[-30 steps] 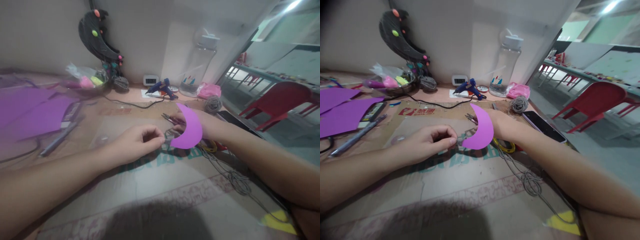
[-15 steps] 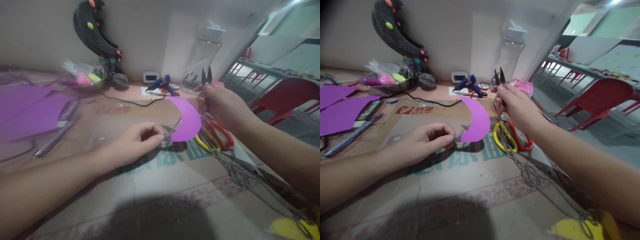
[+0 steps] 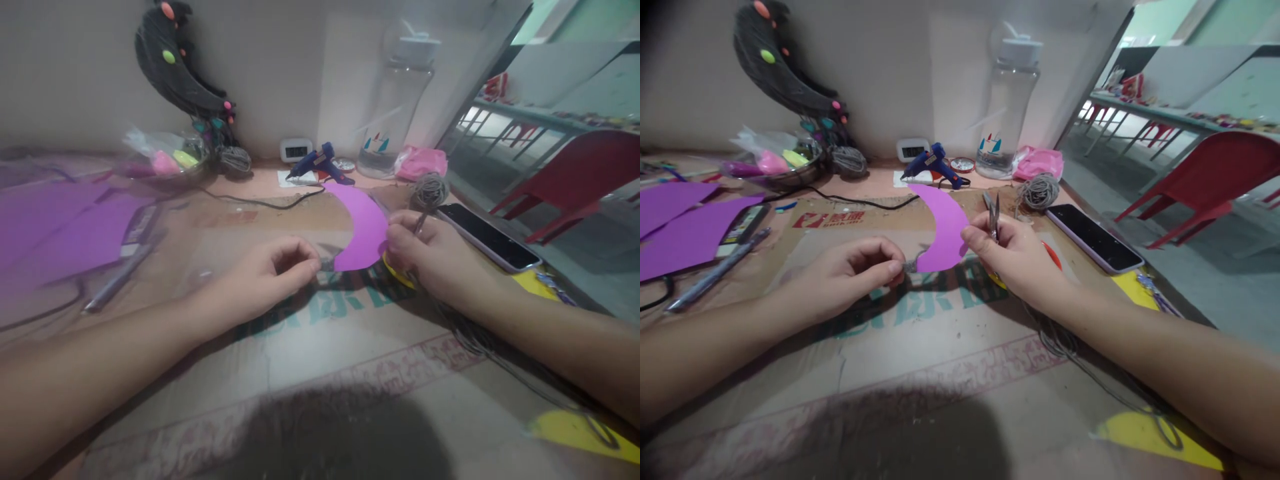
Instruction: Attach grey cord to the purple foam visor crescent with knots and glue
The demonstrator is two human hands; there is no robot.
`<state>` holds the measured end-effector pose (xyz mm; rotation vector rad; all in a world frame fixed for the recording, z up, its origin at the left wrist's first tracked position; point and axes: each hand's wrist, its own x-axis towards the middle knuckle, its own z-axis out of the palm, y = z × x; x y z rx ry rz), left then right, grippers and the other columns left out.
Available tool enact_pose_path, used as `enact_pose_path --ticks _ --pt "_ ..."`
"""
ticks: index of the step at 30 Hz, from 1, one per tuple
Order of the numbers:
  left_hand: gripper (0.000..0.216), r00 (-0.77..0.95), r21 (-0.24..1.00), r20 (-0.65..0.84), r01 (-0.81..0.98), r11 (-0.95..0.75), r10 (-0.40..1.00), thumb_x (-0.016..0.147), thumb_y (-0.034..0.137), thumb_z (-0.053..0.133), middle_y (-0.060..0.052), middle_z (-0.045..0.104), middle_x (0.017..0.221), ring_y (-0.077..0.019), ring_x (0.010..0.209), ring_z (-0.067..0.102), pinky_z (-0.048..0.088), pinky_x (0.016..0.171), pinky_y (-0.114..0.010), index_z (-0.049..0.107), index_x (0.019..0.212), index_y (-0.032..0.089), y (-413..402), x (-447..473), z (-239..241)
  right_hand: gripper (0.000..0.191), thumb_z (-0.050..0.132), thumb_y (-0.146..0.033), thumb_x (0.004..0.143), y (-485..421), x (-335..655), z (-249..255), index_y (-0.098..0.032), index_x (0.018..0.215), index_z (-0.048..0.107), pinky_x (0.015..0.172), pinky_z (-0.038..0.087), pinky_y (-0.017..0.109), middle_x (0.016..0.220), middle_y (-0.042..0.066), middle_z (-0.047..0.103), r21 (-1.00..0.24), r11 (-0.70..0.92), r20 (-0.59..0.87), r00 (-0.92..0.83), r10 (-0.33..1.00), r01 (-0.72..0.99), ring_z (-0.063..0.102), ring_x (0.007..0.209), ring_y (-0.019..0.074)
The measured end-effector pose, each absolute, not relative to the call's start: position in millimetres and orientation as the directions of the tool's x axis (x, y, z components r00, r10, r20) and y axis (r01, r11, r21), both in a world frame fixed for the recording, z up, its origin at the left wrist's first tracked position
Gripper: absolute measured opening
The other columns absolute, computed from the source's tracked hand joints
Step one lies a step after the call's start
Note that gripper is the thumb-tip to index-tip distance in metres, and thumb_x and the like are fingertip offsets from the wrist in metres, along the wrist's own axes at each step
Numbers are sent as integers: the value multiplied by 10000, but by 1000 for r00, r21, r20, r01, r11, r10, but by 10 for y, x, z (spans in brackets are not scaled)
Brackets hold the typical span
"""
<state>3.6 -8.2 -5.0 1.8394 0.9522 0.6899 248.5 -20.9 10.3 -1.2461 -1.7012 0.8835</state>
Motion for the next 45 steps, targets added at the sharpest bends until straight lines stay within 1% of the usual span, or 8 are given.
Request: enact_pose_path --ticks 3,5,8,14,18,22,29,45 --pt "200 558 877 85 351 -327 826 909 345 520 16 603 726 -101 635 545 432 596 -230 589 822 179 -88 41 -55 410 626 -584 784 -244 2441 104 -188 719 542 453 296 245 566 -36 464 -873 223 157 -183 970 433 390 486 87" --pt "152 546 866 114 355 -352 830 899 328 539 12 622 776 -104 658 565 447 615 -234 599 917 189 -97 46 -58 391 609 -561 802 -251 2427 93 -190 713 525 463 308 246 555 -40 455 -865 220 145 -196 970 451 393 487 89" --pt "227 522 849 149 367 -379 840 885 330 566 6 649 850 -117 714 596 467 655 -244 590 1080 216 -110 55 -52 334 587 -495 837 -252 2423 69 -191 718 512 483 324 246 559 -44 457 -834 250 173 -197 965 493 403 494 88" --pt "227 572 792 138 426 -437 808 866 412 588 5 694 841 -130 726 605 455 627 -232 676 915 208 -108 63 -20 259 553 -413 875 -299 2391 61 -187 750 533 492 341 241 568 -42 474 -817 286 207 -209 956 500 430 503 90" --pt "175 579 748 175 448 -490 796 853 354 612 11 697 832 -129 723 603 449 638 -230 677 916 203 -101 66 -15 254 551 -394 873 -341 2350 69 -183 730 536 503 352 248 556 -39 475 -784 317 216 -245 945 534 429 502 95" --pt "211 577 734 161 473 -488 801 848 391 607 6 698 815 -134 712 610 445 638 -235 671 898 197 -114 70 6 242 550 -391 874 -350 2347 58 -189 740 547 526 367 257 580 -30 486 -757 339 235 -252 939 559 445 527 105" --pt "223 562 738 120 501 -452 818 881 377 523 -10 694 750 -144 660 611 420 549 -229 646 875 191 -148 51 31 251 554 -424 880 -347 2362 43 -205 757 559 520 374 266 587 -18 502 -754 346 235 -263 936 558 458 535 120" --pt "211 555 712 148 514 -478 818 897 343 496 2 659 759 -140 681 578 407 602 -239 623 835 186 -147 52 54 250 551 -411 882 -333 2366 30 -183 783 575 521 366 256 602 -20 504 -756 359 241 -277 930 547 450 545 110"
